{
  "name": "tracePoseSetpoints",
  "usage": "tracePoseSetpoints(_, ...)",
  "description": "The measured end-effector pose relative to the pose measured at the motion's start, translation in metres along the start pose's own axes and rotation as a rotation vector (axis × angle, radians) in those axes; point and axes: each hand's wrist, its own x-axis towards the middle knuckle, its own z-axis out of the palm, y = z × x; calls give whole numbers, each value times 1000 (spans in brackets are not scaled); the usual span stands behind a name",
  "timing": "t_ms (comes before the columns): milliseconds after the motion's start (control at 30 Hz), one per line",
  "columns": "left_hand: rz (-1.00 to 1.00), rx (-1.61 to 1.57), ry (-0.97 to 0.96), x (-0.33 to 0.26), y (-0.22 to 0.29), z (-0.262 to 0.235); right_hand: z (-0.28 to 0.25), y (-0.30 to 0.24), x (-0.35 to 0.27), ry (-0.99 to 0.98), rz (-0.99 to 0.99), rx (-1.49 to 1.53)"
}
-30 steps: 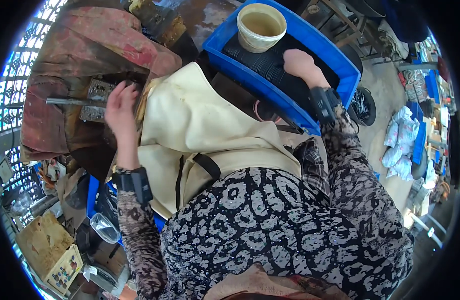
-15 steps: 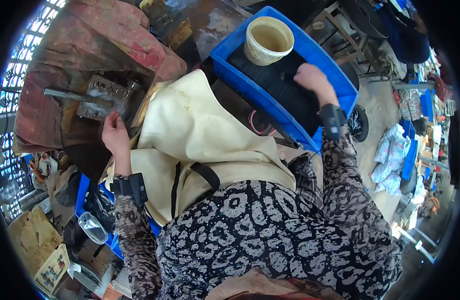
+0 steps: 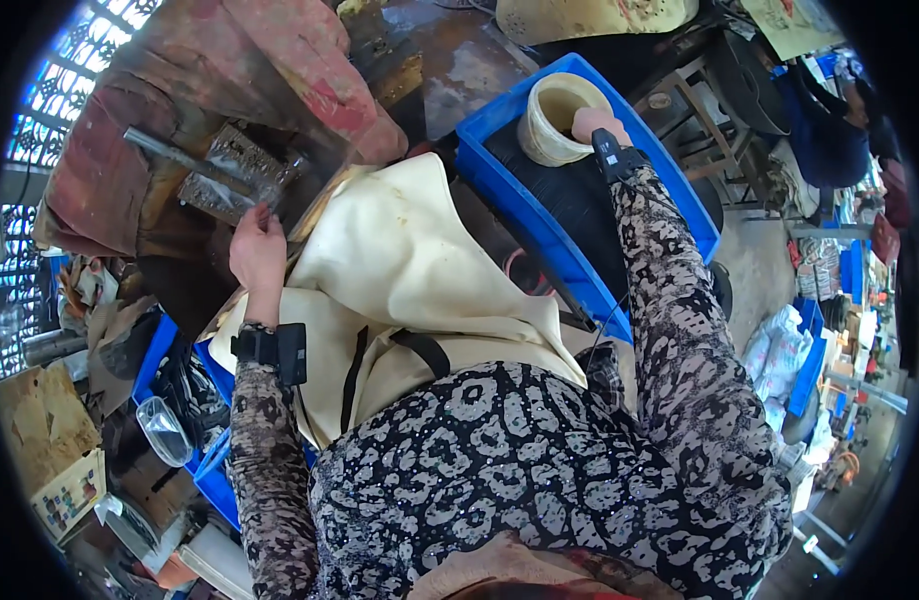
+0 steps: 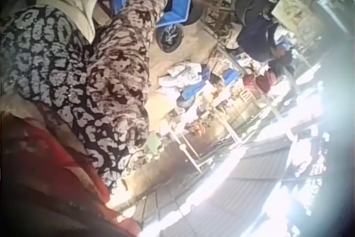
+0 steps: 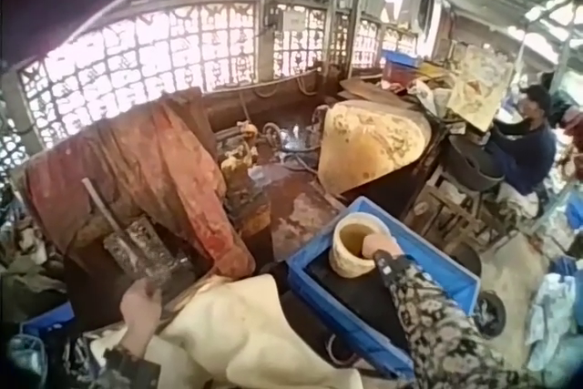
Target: The person picks up metal pieces from a blue bin, holds them against a grinding machine, and then places the finished pieces into a separate blue bin.
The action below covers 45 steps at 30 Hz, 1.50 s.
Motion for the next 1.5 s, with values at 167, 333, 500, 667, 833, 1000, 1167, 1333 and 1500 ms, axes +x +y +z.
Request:
tracePoseSetpoints(167, -20, -37, -49, 4, -6, -1, 0, 15, -12, 21, -48, 77)
tracePoseSetpoints(333, -27, -7, -94, 9, -3, 7, 28, 36, -79, 233, 49, 194)
tracePoseSetpoints(500, 7, -23, -114, 18, -51, 18, 70, 66, -101, 531, 66, 244)
tracePoseSetpoints(667, -6, 13, -99, 25, -33, 21, 136, 199, -132, 15, 237, 539)
tracePoseSetpoints(833, 4, -2, -122, 20, -39, 19, 216, 206, -173, -288, 669, 807)
tracePoseSetpoints(1000, -38, 9, -148, 20, -32, 19, 201, 171, -189, -105, 873, 993)
tracePoseSetpoints(1167, -61, 60, -138, 20, -21, 15, 207, 169, -171, -157, 812, 801)
tracePoseSetpoints(1333, -22, 22, -123, 25, -27, 20, 227, 175, -159, -179, 665, 609)
tracePoseSetpoints(1500, -74, 66, -184, 14, -23, 10, 224, 153, -168, -78, 635, 362)
